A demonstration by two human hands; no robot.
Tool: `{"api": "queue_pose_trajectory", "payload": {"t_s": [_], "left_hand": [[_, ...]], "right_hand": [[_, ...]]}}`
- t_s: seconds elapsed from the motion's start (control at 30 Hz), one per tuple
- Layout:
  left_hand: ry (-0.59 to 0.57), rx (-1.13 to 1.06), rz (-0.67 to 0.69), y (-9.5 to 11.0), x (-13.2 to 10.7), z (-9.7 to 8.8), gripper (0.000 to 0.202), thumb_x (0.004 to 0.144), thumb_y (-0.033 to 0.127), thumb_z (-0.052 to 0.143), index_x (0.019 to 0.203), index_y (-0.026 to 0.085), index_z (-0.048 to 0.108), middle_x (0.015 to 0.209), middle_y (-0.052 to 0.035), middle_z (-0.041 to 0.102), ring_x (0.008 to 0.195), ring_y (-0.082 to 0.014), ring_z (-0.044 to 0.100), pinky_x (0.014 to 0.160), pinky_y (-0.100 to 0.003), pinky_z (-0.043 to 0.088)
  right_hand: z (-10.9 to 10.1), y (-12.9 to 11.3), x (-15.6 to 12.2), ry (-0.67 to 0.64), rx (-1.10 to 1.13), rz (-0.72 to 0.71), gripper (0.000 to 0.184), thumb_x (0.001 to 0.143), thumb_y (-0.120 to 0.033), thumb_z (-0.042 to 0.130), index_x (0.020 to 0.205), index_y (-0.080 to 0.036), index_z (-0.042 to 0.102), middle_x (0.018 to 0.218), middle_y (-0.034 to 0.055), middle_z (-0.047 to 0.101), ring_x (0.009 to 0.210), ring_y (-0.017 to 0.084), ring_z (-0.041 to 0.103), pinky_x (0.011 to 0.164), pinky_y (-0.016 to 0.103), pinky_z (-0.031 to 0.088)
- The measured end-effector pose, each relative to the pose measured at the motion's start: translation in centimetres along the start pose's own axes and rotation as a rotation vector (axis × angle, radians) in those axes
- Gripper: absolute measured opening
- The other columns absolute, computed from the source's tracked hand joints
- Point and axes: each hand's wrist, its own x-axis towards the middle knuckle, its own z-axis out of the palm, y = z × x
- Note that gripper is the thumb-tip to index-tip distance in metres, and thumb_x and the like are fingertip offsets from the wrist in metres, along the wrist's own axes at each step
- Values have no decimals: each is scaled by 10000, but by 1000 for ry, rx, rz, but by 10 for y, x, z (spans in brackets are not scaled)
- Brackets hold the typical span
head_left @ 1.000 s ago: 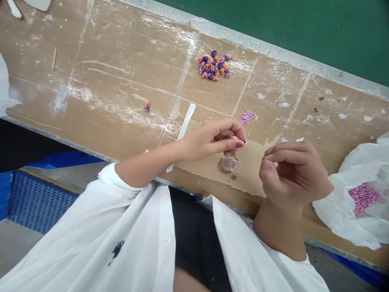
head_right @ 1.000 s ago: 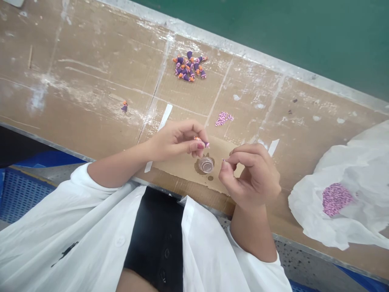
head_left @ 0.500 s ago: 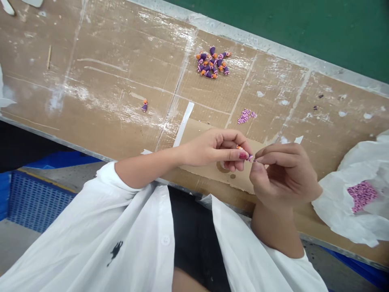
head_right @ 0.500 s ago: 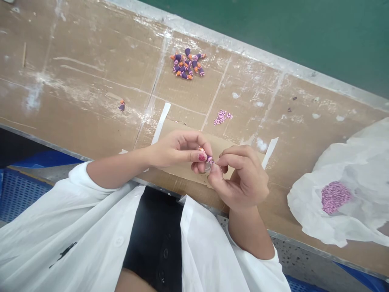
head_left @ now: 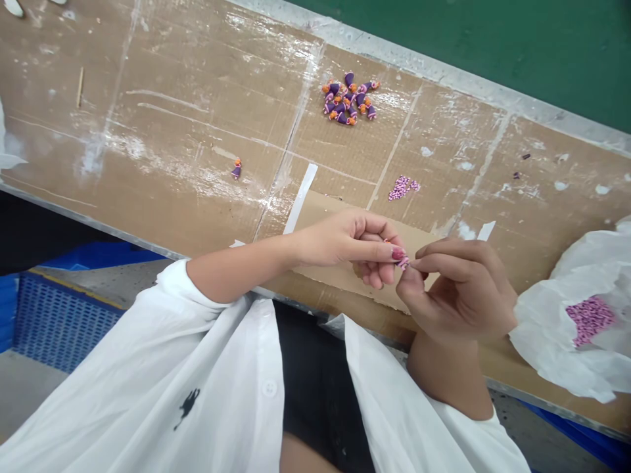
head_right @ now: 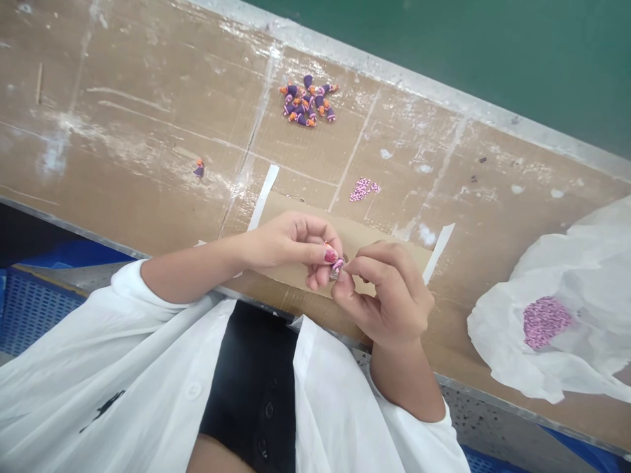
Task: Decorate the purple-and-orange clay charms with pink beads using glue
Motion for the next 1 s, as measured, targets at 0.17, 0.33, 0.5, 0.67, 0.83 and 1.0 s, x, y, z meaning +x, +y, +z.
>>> {"api": "queue_pose_trajectory", "payload": {"t_s": [0.17, 0.33, 0.5, 0.67, 0.83, 1.0], "left_hand": [[-2, -5, -36, 1, -1, -1, 570, 675, 587, 897, 835, 117, 618, 695, -22, 741, 619, -103, 712, 654, -243, 605], [-13, -54, -48, -3, 1, -2, 581, 666, 589, 899, 833, 118, 603, 703, -22, 743, 624, -104, 716, 661, -243, 616], [-44, -22, -42, 0, -1, -1, 576, 686, 598, 879, 845, 117, 605, 698, -16, 739, 615, -94, 708, 670, -239, 620], [-60, 7, 82, 3, -4, -4, 502, 762, 556, 854, 912, 131, 633, 728, -5, 725, 657, -100, 717, 658, -229, 610], [82, 81, 277, 4, 0, -11, 410, 803, 465, 858, 906, 129, 647, 758, 0, 701, 658, -82, 684, 636, -215, 580], [611, 203, 317, 34, 22, -31, 151, 1005, 138, 605, 859, 133, 565, 672, 48, 619, 552, -30, 575, 581, -181, 496]], "right_hand": [[1, 0, 0, -19, -45, -50, 264, 823, -4, 725, 853, -237, 605, 781, 3, 601, 631, 155, 586, 542, 315, 502], [3, 2, 1, 7, -47, -100, 244, 843, -18, 724, 837, -225, 596, 765, -7, 594, 610, 135, 566, 522, 292, 489], [5, -1, 1, 9, -57, -122, 214, 872, -25, 719, 844, -209, 615, 772, 1, 614, 610, 131, 580, 539, 295, 495], [0, 10, -5, 84, 26, -61, 253, 858, -68, 753, 1057, -217, 704, 843, 22, 659, 658, 166, 632, 568, 325, 545], [-6, 25, -10, 287, 39, -15, 322, 843, -60, 740, 1105, -247, 762, 821, 20, 679, 639, 174, 622, 489, 308, 479], [-6, 22, -8, 291, -29, -27, 332, 834, -22, 723, 1063, -261, 751, 788, -2, 670, 639, 174, 621, 507, 313, 466]]}}
